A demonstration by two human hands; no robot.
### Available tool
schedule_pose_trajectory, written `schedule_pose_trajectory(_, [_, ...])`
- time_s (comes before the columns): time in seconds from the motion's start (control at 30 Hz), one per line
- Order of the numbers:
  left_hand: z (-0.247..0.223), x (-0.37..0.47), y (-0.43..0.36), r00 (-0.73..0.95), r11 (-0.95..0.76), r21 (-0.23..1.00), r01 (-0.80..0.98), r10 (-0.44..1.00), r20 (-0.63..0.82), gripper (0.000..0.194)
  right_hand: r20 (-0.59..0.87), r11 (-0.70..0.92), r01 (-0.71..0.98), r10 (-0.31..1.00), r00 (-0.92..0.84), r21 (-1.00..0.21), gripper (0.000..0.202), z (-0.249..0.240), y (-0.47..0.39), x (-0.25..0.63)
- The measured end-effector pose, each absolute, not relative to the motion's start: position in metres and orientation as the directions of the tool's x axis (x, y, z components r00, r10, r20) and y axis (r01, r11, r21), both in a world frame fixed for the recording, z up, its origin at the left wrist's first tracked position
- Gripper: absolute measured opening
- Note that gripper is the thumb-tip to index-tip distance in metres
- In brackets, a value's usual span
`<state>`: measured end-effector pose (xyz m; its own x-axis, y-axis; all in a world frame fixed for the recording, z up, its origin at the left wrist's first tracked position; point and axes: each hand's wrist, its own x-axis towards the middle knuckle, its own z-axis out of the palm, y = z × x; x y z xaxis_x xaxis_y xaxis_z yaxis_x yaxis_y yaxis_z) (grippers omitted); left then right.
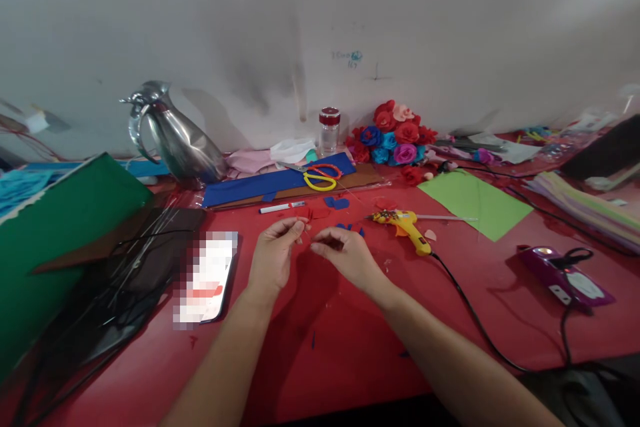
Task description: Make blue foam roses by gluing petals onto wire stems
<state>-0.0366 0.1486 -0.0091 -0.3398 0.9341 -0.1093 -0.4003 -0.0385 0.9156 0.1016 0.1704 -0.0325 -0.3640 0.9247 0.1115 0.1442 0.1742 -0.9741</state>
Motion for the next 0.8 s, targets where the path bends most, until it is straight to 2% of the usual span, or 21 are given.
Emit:
schedule_pose_trajectory(0.17, [-0.011, -0.034, 0.146, -0.281, -0.046, 0.952, -0.301, 0.959, -0.043, 0.014, 0.126, 0.214, 0.201, 0.918, -0.375, -0.956, 0.008, -0.029, 0.168, 0.101])
schedule_pose_trajectory(0.27, [-0.016, -0.038, 0.148, -0.315, -0.053, 0.977, -0.208, 0.949, -0.016, 0.022, 0.169, 0.237, 0.179, 0.928, -0.331, -0.955, 0.008, -0.029, 0.168, 0.102])
schedule_pose_trajectory(0.33, [-0.018, -0.04, 0.15, -0.394, -0.083, 0.993, -0.082, 0.918, 0.044, 0.034, 0.185, 0.247, 0.182, 0.935, -0.304, -0.952, 0.008, -0.029, 0.168, 0.102])
schedule_pose_trajectory(0.4, [-0.018, -0.042, 0.15, -0.446, -0.116, 0.992, 0.042, 0.887, 0.123, 0.038, 0.199, 0.262, 0.188, 0.934, -0.296, -0.947, 0.008, -0.03, 0.168, 0.102])
schedule_pose_trajectory(0.53, [-0.01, -0.038, 0.144, -0.376, -0.111, 0.989, 0.099, 0.916, 0.14, 0.011, 0.229, 0.294, 0.185, 0.924, -0.307, -0.938, 0.007, -0.033, 0.169, 0.1])
schedule_pose_trajectory(0.67, [-0.001, -0.034, 0.138, -0.288, -0.134, 0.979, 0.151, 0.942, 0.174, 0.01, 0.251, 0.326, 0.179, 0.905, -0.344, -0.928, 0.011, -0.038, 0.17, 0.099])
schedule_pose_trajectory(0.8, [-0.001, -0.034, 0.14, -0.249, -0.099, 0.989, 0.111, 0.96, 0.124, 0.01, 0.255, 0.321, 0.155, 0.906, -0.339, -0.934, 0.012, -0.038, 0.17, 0.097])
